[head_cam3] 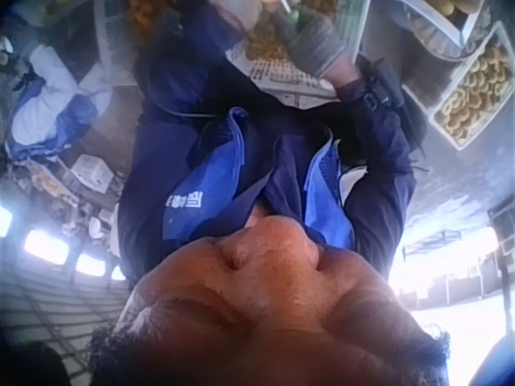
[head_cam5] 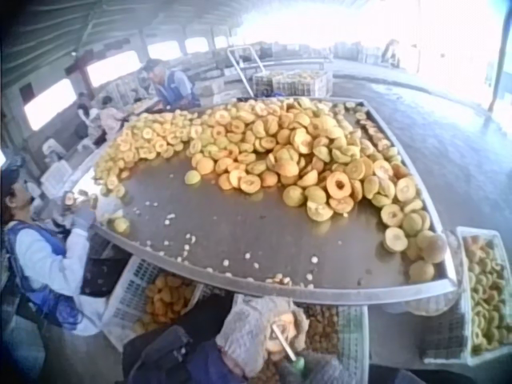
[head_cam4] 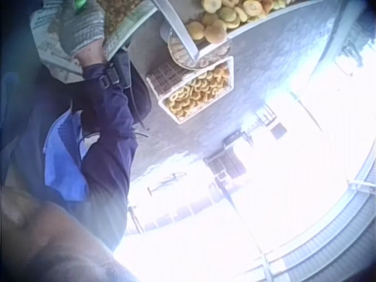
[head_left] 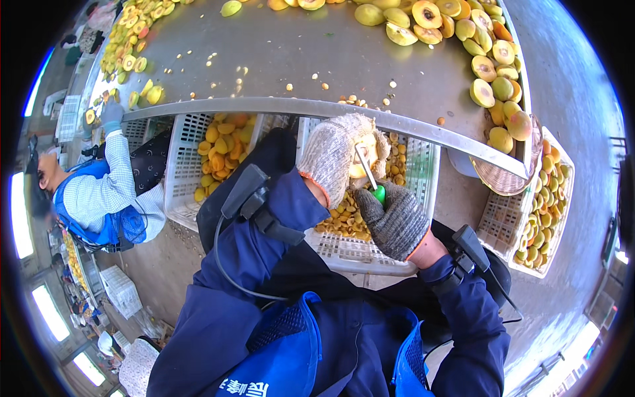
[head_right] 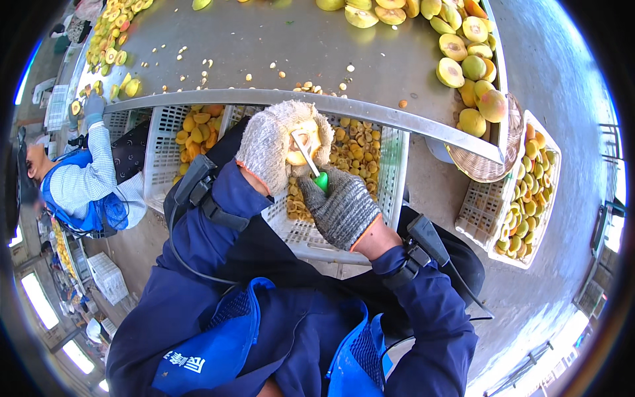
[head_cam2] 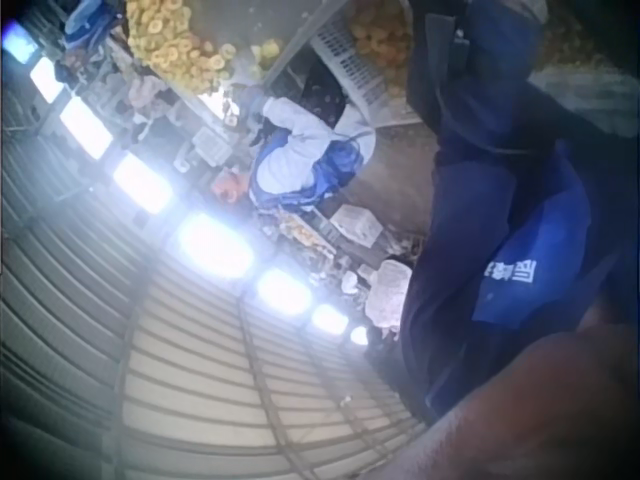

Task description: Pitting halved apricots using a coring tool and placing the pits and fruit into separate containers.

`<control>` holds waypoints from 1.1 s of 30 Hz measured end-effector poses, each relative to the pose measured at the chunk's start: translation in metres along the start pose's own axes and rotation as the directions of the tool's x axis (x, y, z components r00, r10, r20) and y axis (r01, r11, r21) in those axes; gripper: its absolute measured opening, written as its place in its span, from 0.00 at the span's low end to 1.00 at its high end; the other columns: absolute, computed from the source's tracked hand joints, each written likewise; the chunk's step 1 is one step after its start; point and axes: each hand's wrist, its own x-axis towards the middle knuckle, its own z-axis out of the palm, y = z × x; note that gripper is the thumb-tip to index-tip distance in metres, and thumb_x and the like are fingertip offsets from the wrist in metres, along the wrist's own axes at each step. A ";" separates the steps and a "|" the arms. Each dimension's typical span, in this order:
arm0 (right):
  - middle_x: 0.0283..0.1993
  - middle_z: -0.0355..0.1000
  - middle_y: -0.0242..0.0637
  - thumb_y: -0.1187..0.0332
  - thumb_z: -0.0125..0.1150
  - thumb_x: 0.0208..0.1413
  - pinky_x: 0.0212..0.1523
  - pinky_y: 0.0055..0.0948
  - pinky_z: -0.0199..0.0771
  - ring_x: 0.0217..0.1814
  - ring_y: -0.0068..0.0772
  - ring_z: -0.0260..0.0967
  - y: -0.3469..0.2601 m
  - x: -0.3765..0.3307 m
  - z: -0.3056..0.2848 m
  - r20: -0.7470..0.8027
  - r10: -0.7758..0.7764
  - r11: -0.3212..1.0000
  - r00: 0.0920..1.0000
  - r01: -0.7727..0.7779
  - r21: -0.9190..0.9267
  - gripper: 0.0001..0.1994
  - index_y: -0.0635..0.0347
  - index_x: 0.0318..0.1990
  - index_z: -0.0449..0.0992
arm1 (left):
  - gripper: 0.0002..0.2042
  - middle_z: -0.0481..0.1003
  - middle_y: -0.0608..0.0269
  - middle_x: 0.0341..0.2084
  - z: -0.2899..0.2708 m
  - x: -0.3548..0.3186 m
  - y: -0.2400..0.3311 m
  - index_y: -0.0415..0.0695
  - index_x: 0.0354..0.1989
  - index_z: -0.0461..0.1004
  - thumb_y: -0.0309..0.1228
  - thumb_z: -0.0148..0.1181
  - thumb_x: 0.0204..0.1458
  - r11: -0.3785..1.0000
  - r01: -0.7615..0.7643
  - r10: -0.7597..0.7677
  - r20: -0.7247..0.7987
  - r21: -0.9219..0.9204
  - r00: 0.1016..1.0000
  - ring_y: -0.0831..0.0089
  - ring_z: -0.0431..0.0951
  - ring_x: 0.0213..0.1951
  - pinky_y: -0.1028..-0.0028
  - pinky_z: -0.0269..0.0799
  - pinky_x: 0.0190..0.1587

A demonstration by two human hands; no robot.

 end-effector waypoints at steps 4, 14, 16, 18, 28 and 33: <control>0.26 0.72 0.45 0.67 0.50 0.64 0.29 0.41 0.70 0.28 0.47 0.71 0.007 -0.002 0.005 0.040 0.092 0.965 0.995 -0.099 0.241 0.11 0.65 0.41 0.76 | 0.15 0.78 0.54 0.29 0.017 -0.009 0.007 0.37 0.39 0.74 0.39 0.50 0.61 0.988 -0.089 0.101 -0.098 0.129 0.990 0.67 0.80 0.28 0.72 0.79 0.31; 0.21 0.66 0.33 0.60 0.57 0.60 0.19 0.29 0.64 0.21 0.32 0.67 0.025 -0.012 -0.005 0.374 0.106 0.417 0.921 -0.383 0.824 0.11 0.59 0.37 0.72 | 0.14 0.79 0.53 0.33 0.006 0.007 0.029 0.35 0.40 0.75 0.34 0.46 0.64 0.329 -0.556 0.379 0.433 0.763 0.818 0.65 0.81 0.32 0.71 0.78 0.36; 0.21 0.65 0.31 0.57 0.57 0.61 0.19 0.27 0.63 0.20 0.29 0.65 0.033 -0.013 0.004 0.209 0.013 0.579 0.978 -0.177 0.796 0.12 0.56 0.35 0.71 | 0.14 0.79 0.52 0.32 -0.002 0.013 0.034 0.35 0.39 0.74 0.35 0.48 0.62 0.160 -0.624 0.198 0.595 0.765 0.779 0.64 0.81 0.32 0.71 0.77 0.37; 0.21 0.64 0.29 0.53 0.56 0.63 0.18 0.25 0.61 0.19 0.25 0.63 0.038 -0.011 0.010 0.069 -0.090 0.699 0.994 0.013 0.715 0.14 0.54 0.34 0.71 | 0.14 0.79 0.52 0.32 -0.006 0.013 0.027 0.35 0.40 0.74 0.35 0.48 0.62 0.438 -0.442 0.126 0.433 0.783 0.893 0.64 0.81 0.33 0.71 0.77 0.37; 0.32 0.72 0.35 0.71 0.60 0.54 0.28 0.31 0.69 0.27 0.33 0.70 0.021 -0.014 0.000 0.423 0.163 0.205 0.891 -0.450 0.869 0.11 0.61 0.45 0.74 | 0.20 0.78 0.50 0.45 -0.002 0.003 0.027 0.40 0.51 0.75 0.33 0.62 0.49 -0.226 -0.576 0.274 0.619 0.786 0.736 0.56 0.77 0.49 0.61 0.68 0.58; 0.36 0.73 0.34 0.76 0.59 0.53 0.34 0.35 0.72 0.34 0.33 0.73 0.031 -0.013 0.002 0.274 -0.163 0.490 0.948 -0.164 0.856 0.19 0.60 0.54 0.71 | 0.20 0.78 0.50 0.45 -0.003 0.006 0.010 0.40 0.53 0.74 0.32 0.60 0.51 0.698 -0.108 0.087 0.066 0.708 0.994 0.57 0.78 0.49 0.63 0.72 0.56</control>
